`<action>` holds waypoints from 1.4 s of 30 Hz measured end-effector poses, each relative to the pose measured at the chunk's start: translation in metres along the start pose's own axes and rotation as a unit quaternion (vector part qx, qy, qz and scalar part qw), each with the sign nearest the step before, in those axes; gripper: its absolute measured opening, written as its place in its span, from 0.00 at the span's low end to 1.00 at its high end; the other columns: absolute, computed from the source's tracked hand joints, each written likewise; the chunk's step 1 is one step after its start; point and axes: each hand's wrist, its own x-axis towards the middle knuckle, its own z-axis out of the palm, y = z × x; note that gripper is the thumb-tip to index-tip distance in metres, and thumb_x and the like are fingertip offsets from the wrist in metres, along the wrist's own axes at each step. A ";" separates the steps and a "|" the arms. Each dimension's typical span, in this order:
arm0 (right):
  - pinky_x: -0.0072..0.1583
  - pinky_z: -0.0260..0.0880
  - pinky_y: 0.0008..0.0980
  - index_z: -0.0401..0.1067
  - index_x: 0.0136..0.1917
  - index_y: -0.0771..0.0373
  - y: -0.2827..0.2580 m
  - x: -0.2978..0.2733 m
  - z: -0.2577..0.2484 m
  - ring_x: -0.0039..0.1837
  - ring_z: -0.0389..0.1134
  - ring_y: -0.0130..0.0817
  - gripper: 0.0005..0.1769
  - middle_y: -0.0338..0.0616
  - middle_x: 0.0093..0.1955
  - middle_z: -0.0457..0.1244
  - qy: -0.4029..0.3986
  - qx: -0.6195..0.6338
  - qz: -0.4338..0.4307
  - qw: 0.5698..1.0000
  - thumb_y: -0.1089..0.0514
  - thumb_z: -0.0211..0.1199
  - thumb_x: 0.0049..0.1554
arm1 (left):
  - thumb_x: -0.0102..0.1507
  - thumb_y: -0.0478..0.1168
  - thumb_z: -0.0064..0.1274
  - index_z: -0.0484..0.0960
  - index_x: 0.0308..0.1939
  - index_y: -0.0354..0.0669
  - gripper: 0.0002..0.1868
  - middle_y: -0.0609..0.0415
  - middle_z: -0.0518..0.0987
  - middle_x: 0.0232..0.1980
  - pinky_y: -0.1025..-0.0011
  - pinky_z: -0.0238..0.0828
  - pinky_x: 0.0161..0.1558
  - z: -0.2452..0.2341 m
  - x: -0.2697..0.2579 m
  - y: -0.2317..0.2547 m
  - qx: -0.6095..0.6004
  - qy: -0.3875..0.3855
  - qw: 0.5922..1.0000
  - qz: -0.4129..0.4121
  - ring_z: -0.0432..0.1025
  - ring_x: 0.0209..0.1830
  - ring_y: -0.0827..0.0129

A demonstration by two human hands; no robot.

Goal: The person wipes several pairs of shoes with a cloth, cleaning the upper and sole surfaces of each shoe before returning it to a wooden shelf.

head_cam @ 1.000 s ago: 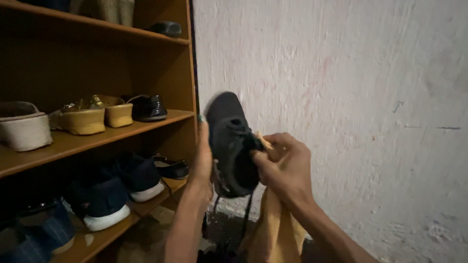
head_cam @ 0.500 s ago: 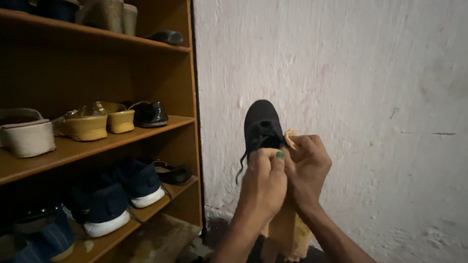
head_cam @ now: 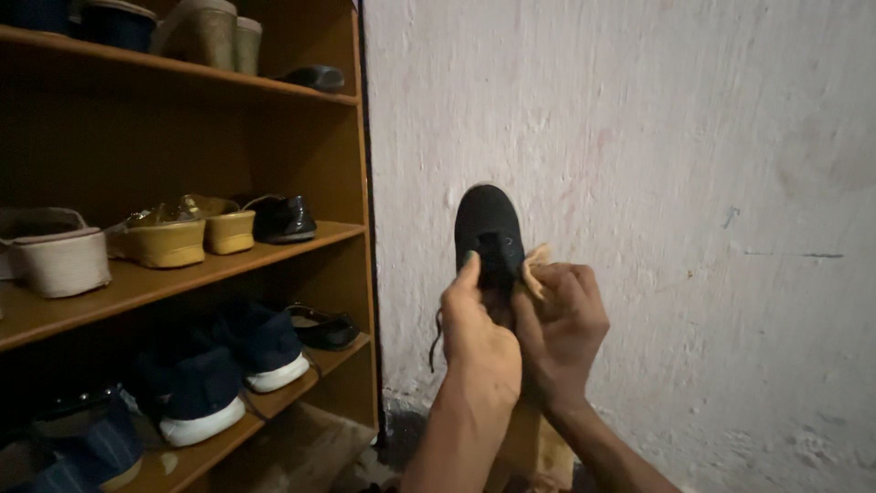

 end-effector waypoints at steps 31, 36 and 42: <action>0.65 0.70 0.42 0.75 0.59 0.63 -0.029 0.024 0.013 0.67 0.67 0.44 0.17 0.48 0.67 0.63 -0.057 0.033 -0.142 0.988 0.71 0.55 0.58 | 0.65 0.44 0.57 0.81 0.42 0.30 0.16 0.41 0.83 0.41 0.56 0.73 0.45 -0.017 -0.029 0.024 0.563 0.031 0.668 0.486 0.79 0.40 0.51; 0.66 0.66 0.47 0.76 0.57 0.64 -0.017 0.018 0.010 0.67 0.67 0.49 0.17 0.48 0.65 0.67 -0.030 -0.074 -0.229 0.970 0.73 0.57 0.57 | 0.63 0.43 0.58 0.81 0.44 0.31 0.15 0.42 0.83 0.41 0.60 0.76 0.42 -0.025 -0.034 0.015 0.541 0.029 0.685 0.488 0.79 0.41 0.54; 0.62 0.69 0.39 0.72 0.62 0.65 -0.005 0.011 0.013 0.63 0.65 0.53 0.22 0.54 0.63 0.65 0.029 -0.093 -0.152 0.984 0.76 0.51 0.57 | 0.66 0.44 0.60 0.81 0.43 0.30 0.16 0.41 0.84 0.42 0.59 0.73 0.45 -0.014 -0.036 0.014 0.514 0.025 0.624 0.589 0.79 0.41 0.52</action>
